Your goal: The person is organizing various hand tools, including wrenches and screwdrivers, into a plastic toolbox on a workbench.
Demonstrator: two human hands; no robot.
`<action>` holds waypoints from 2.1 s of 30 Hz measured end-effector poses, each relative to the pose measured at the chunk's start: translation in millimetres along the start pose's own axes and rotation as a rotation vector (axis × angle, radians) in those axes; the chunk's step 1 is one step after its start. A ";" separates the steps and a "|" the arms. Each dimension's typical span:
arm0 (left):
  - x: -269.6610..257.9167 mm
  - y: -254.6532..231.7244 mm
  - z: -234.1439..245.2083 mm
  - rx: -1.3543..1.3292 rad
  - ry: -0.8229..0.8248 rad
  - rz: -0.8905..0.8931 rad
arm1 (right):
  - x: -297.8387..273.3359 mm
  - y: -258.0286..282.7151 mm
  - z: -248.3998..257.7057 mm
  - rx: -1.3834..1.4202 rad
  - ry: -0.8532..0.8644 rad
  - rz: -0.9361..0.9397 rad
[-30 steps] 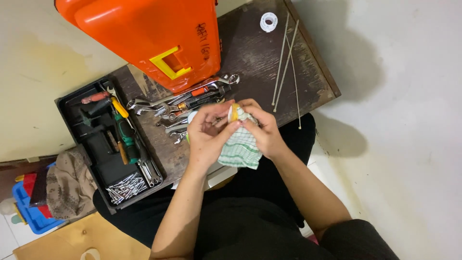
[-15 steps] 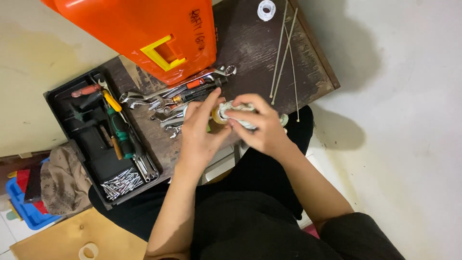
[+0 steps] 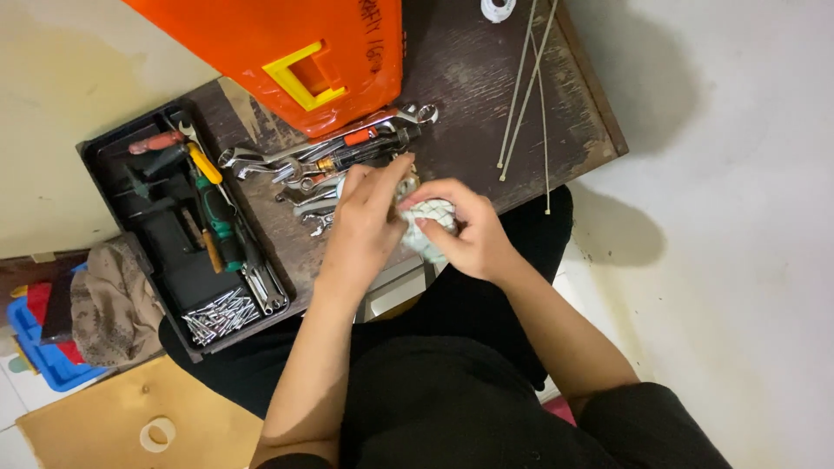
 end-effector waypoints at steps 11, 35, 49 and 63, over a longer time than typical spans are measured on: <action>-1.4 43.3 34.8 0.034 -0.026 0.235 | 19.4 -44.4 36.5 0.002 -0.233 0.119; 138.4 9.3 -108.4 0.014 0.036 -0.098 | 128.4 -121.6 161.2 -0.456 -0.348 0.018; 148.5 23.5 -131.5 -0.137 0.024 0.249 | 161.3 -221.1 178.0 -0.653 -0.331 -0.221; 112.8 25.4 -85.1 -0.735 -0.166 0.473 | 113.2 -36.7 112.3 -0.357 -0.249 0.166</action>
Point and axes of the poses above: each hand's wrist, its own x-axis towards the middle knuckle, its own z-axis out of the back of the hand, y = z × x, the point moved 9 cm from there along x, towards the middle knuckle, and after that the axes turned 6 degrees about z, right-handed, at the moved point
